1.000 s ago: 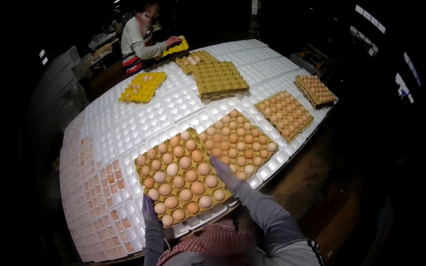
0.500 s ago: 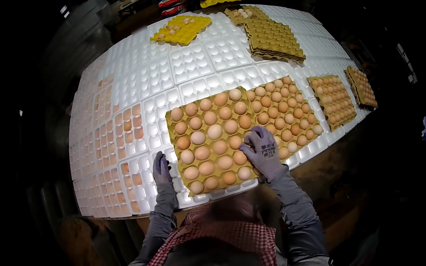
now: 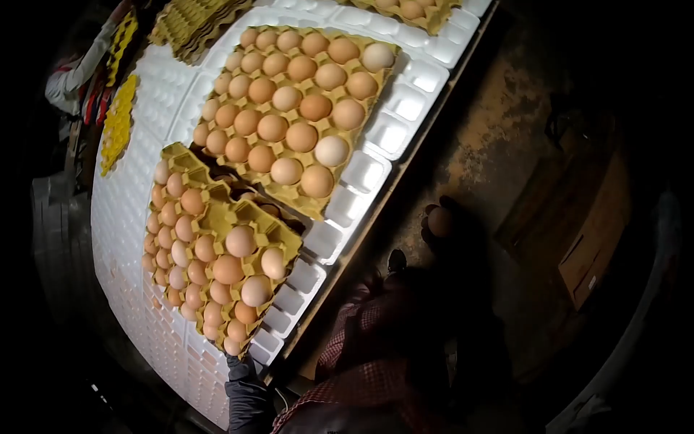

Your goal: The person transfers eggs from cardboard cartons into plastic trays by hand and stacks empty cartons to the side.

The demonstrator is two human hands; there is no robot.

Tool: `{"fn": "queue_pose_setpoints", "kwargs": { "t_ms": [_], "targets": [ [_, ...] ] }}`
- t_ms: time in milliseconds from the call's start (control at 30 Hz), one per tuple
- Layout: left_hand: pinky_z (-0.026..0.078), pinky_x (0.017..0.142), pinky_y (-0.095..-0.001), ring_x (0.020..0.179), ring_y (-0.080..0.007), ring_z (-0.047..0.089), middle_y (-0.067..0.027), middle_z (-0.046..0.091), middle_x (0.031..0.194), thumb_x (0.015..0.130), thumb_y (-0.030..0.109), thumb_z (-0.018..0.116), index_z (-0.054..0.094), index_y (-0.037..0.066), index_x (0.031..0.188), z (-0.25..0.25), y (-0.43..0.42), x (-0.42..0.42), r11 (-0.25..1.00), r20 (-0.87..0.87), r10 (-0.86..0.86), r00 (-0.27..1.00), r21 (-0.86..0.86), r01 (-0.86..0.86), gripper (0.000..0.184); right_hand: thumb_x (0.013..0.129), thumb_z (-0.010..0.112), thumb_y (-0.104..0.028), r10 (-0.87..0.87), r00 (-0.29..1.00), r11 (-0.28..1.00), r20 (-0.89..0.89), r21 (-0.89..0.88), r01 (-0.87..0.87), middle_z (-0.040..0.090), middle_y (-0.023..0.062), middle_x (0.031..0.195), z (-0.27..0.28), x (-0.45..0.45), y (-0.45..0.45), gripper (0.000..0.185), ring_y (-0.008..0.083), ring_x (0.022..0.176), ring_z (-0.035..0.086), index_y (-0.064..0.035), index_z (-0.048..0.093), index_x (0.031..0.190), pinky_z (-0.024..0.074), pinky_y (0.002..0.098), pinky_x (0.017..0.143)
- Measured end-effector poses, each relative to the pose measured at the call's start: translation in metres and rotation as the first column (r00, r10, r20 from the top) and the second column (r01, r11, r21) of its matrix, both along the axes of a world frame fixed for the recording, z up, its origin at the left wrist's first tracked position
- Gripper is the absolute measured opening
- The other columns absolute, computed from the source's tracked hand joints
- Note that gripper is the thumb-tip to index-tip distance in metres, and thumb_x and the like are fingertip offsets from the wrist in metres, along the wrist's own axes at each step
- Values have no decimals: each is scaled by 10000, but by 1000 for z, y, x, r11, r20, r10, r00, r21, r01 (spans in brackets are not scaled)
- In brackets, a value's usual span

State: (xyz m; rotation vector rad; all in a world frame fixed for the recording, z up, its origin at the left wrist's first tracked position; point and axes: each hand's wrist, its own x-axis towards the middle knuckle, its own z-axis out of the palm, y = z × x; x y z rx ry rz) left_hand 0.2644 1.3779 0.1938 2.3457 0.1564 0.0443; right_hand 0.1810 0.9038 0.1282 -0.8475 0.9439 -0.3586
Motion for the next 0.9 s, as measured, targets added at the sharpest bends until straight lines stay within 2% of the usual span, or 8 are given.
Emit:
{"fn": "queue_pose_setpoints", "kwargs": {
  "t_ms": [67,167,233,433,633,733,900],
  "targets": [
    [396,1025,-440,1186,-341,513,-190,528,1299,908,108,607,474,4,1343,-17,-1,8,999,-70,50,996,-4,-50,466,991,561,-360,193,941,973,-277,-69,-220,613,85,1212,-38,4,7,492,209,1054,626,-82,453,1382,548,390,869],
    [398,1023,-437,1185,-334,513,-187,529,1297,912,108,603,473,4,1345,-38,2,17,994,-151,111,982,41,-106,465,992,580,-347,156,987,925,-25,354,-137,586,96,1224,-156,-25,23,452,197,1049,634,-72,509,1344,509,359,932],
    [400,1022,-434,1184,-330,514,-185,529,1296,914,107,600,472,3,1347,-51,5,27,990,-195,134,972,76,-122,464,1004,541,-370,165,986,912,15,378,-158,575,117,1252,-197,-20,44,444,230,1043,633,-105,509,1358,506,362,937],
    [404,1018,-427,1181,-318,515,-178,529,1294,920,106,592,468,2,1352,-90,11,57,976,-281,161,946,188,-110,461,993,553,-335,286,953,904,-100,358,-233,547,125,1297,-339,5,130,447,242,1087,613,-113,496,1377,509,374,949],
    [408,1014,-420,1179,-305,516,-172,530,1291,927,104,583,465,1,1357,-112,22,75,962,-310,190,932,250,-113,458,982,565,-299,490,821,871,-292,212,-444,520,134,1341,-456,68,210,459,255,1132,592,-121,482,1397,511,386,960],
    [410,1012,-416,1177,-299,516,-168,530,1289,930,103,579,463,1,1360,-116,25,76,956,-301,207,931,263,-128,456,977,571,-281,576,720,810,-388,153,-566,506,138,1364,-491,100,234,467,261,1154,582,-125,475,1407,513,392,966],
    [414,1008,-410,1175,-288,517,-163,531,1287,936,102,572,460,0,1364,-117,33,72,955,-291,235,928,249,-163,454,968,581,-252,707,487,628,-512,138,-766,483,145,1401,-503,121,241,485,271,1191,564,-131,464,1423,515,401,976]
  ]
}}
